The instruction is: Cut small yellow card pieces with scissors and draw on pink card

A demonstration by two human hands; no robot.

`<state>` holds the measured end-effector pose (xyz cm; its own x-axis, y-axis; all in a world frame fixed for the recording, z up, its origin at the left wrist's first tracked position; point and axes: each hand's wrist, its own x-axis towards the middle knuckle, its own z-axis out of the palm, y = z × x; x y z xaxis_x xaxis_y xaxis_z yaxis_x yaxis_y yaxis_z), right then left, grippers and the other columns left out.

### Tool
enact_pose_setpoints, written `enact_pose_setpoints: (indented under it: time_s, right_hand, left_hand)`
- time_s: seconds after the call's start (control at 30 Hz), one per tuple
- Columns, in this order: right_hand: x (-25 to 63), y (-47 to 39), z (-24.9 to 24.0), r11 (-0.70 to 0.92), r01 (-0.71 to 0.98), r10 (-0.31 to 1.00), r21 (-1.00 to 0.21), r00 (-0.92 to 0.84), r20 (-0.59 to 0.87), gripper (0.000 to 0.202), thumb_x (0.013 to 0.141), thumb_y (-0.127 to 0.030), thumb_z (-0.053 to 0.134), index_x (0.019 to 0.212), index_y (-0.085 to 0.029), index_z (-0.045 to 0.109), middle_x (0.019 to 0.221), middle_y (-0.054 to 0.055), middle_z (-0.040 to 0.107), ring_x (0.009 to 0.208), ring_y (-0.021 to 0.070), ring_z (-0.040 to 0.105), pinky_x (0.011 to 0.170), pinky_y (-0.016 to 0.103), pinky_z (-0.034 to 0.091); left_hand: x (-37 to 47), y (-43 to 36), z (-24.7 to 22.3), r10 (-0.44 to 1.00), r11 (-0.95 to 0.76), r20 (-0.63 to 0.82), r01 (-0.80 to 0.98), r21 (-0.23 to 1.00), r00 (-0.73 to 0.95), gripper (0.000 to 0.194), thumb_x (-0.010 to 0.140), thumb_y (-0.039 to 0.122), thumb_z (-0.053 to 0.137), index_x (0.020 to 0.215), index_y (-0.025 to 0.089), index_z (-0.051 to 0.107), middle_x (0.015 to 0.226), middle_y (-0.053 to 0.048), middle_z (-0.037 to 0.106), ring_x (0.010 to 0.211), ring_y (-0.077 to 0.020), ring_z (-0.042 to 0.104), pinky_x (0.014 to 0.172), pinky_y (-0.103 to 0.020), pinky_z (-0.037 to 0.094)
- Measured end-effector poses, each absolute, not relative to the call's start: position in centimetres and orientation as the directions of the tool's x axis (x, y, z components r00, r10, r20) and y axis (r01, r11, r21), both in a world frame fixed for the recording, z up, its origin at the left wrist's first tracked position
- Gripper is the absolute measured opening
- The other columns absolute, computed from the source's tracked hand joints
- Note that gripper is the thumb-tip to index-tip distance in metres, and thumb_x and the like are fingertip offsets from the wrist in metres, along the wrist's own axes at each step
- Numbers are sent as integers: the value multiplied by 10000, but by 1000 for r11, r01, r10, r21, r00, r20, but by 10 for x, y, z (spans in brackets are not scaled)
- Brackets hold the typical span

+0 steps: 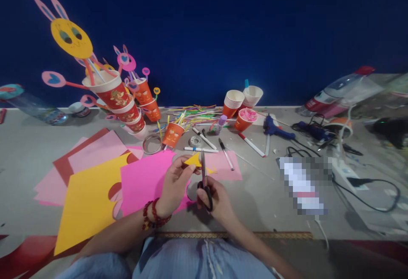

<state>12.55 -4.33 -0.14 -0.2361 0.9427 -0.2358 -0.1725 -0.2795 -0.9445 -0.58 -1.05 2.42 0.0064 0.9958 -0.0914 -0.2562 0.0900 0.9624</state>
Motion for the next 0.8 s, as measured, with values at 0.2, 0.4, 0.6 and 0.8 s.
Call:
enact_pose_setpoints:
  time_s: [0.2, 0.4, 0.6, 0.8]
  right_hand:
    - [144, -42, -2, -278, -149, 921, -949, -324, -219, 546, 690, -708, 713, 703, -223, 460, 496, -60, 534, 384, 105, 502, 410, 208, 299]
    - [179, -41, 0, -270, -6, 861, -963, -449, -239, 506, 702, -653, 733, 705, -217, 476, 545, -44, 564, 463, 131, 544, 461, 223, 351]
    - [189, -41, 7, -294, 29, 826, -955, -495, -270, 484, 707, -613, 740, 699, -220, 457, 606, -39, 564, 514, 137, 560, 494, 229, 387]
    - [190, -41, 6, -290, 53, 823, -956, -495, -278, 497, 710, -618, 735, 698, -225, 431, 593, -55, 523, 481, 122, 532, 465, 217, 361]
  left_hand:
    - [-9, -7, 29, 998, 57, -54, -207, 977, 22, 135, 839, 317, 674, 882, 190, 669, 964, -35, 666, 747, -129, 623, 701, -243, 512]
    - [-13, -3, 34, 982, 74, -37, -196, 978, 186, 135, 829, 303, 679, 887, 182, 694, 925, -42, 657, 763, -146, 623, 711, -255, 514]
    - [-15, -3, 36, 946, 99, -42, -165, 981, 320, 99, 857, 275, 654, 864, 179, 676, 820, -25, 645, 779, -150, 611, 758, -265, 488]
    - [-16, -3, 37, 937, 94, -49, -113, 989, 345, 119, 863, 285, 648, 822, 174, 650, 807, -29, 646, 778, -155, 593, 745, -265, 460]
